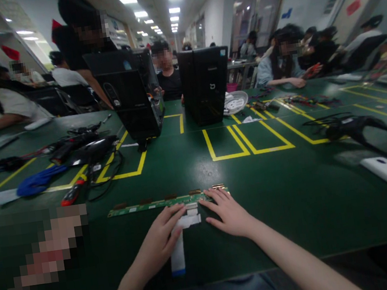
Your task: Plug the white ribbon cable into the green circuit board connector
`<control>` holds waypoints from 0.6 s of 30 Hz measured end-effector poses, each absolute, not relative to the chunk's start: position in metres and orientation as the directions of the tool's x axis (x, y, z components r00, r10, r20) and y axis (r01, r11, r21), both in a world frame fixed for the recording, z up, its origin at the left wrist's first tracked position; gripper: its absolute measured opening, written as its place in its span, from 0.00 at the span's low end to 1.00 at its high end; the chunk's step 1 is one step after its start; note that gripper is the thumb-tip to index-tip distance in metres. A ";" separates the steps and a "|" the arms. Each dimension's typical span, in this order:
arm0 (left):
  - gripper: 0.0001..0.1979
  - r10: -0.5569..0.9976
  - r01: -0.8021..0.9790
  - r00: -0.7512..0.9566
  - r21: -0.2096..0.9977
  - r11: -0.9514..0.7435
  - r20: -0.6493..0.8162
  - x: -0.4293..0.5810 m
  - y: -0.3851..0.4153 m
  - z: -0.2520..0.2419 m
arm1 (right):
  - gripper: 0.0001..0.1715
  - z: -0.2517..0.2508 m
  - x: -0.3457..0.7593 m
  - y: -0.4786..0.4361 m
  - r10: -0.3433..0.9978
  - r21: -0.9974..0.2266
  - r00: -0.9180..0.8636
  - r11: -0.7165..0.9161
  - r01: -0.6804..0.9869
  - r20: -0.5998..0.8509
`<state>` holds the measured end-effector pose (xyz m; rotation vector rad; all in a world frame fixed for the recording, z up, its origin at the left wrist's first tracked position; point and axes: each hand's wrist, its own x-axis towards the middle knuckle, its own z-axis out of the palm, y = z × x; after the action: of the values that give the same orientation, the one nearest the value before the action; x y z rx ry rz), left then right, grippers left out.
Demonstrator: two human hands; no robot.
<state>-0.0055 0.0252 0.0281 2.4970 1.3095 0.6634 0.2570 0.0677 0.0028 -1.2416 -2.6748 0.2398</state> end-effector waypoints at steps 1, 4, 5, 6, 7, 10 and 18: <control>0.21 0.849 0.737 0.439 0.423 -0.527 0.294 -0.013 0.023 0.029 | 0.33 0.003 0.257 0.068 0.768 -0.224 -0.634 0.637 0.738 0.094; 0.19 0.887 0.799 0.312 0.412 -0.439 0.339 -0.039 0.017 0.022 | 0.33 0.004 0.258 0.068 0.769 -0.234 -0.633 0.634 0.737 0.089; 0.18 0.889 0.820 0.287 0.389 -0.420 0.357 -0.048 0.014 0.017 | 0.32 0.005 0.259 0.068 0.770 -0.238 -0.632 0.632 0.737 0.089; 0.18 0.891 0.839 0.269 0.364 -0.404 0.367 -0.057 0.012 0.011 | 0.32 0.006 0.259 0.068 0.771 -0.242 -0.631 0.631 0.737 0.090; 0.18 0.894 0.858 0.248 0.343 -0.381 0.374 -0.065 0.009 0.005 | 0.31 0.007 0.259 0.067 0.769 -0.245 -0.632 0.633 0.734 0.093; 0.18 0.899 0.900 0.193 0.293 -0.322 0.394 -0.082 0.002 -0.011 | 0.28 0.010 0.258 0.068 0.740 -0.260 -0.661 0.667 0.698 0.124; 0.17 0.893 0.911 0.209 0.254 -0.326 0.399 -0.080 0.004 -0.020 | 0.27 0.016 0.245 0.078 0.580 -0.289 -0.799 0.801 0.524 0.157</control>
<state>-0.0801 0.0043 -0.0199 2.4707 1.8438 0.7733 0.2450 0.0782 0.0160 -0.8569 -2.7511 0.3396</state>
